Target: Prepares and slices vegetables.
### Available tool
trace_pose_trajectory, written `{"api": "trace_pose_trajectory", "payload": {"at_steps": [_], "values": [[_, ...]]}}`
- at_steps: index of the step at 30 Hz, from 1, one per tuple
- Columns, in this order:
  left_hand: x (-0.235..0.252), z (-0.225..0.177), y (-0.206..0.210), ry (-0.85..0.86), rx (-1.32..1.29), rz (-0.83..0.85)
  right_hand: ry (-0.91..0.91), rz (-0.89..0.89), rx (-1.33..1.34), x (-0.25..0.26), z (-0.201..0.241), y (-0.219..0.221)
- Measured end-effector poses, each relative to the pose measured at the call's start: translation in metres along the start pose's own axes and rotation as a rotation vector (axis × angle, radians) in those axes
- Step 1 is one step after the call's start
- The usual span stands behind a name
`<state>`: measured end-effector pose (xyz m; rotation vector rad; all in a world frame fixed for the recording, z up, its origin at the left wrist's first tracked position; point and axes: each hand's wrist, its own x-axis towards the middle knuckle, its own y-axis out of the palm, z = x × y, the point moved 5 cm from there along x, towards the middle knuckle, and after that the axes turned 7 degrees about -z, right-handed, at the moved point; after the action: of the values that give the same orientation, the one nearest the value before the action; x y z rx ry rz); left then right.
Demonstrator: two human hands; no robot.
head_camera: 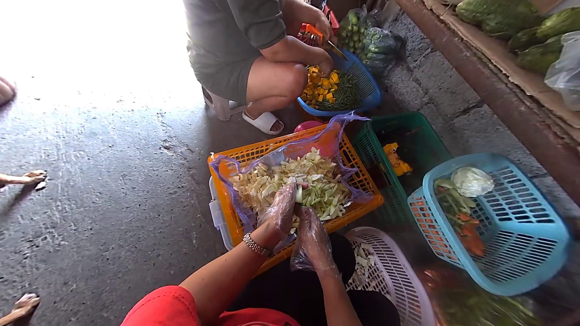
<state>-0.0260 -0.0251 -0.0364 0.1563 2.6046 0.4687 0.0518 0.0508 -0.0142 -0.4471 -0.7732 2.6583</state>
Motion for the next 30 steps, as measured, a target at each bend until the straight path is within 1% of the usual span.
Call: {"api": "trace_pose_trajectory", "payload": {"at_steps": [3,6,9,12,15,18,21,23,25,27,30], "values": [[0.003,0.005,0.001,-0.025,0.001,0.014,0.040,0.042,0.027,0.002,-0.003,-0.002],[0.003,0.006,0.002,-0.030,-0.002,0.022,0.043,0.019,0.034,0.000,-0.004,-0.003],[0.003,0.006,0.005,-0.001,-0.032,0.108,0.049,-0.014,0.028,0.002,-0.008,-0.004],[0.001,0.002,0.007,-0.003,0.001,0.169,0.042,-0.027,0.095,0.003,-0.010,-0.004],[0.003,0.000,0.006,-0.020,0.039,0.214,0.074,0.026,0.268,0.005,-0.020,-0.003],[0.007,-0.001,0.004,-0.020,0.080,0.266,0.129,0.117,0.587,0.004,-0.030,0.002],[0.011,0.000,-0.001,-0.008,0.102,0.241,0.196,0.180,0.776,-0.002,-0.037,0.003],[0.014,-0.004,-0.005,0.020,0.088,0.204,0.239,0.165,0.843,-0.004,-0.039,0.000],[0.017,-0.010,-0.008,0.054,0.128,0.169,0.264,0.155,0.871,-0.006,-0.041,-0.002],[0.019,-0.015,-0.013,0.044,0.177,0.146,0.252,0.158,0.877,-0.006,-0.043,-0.002],[0.023,-0.015,-0.017,0.017,0.105,0.163,0.224,0.144,0.869,-0.006,-0.043,-0.002]]}}
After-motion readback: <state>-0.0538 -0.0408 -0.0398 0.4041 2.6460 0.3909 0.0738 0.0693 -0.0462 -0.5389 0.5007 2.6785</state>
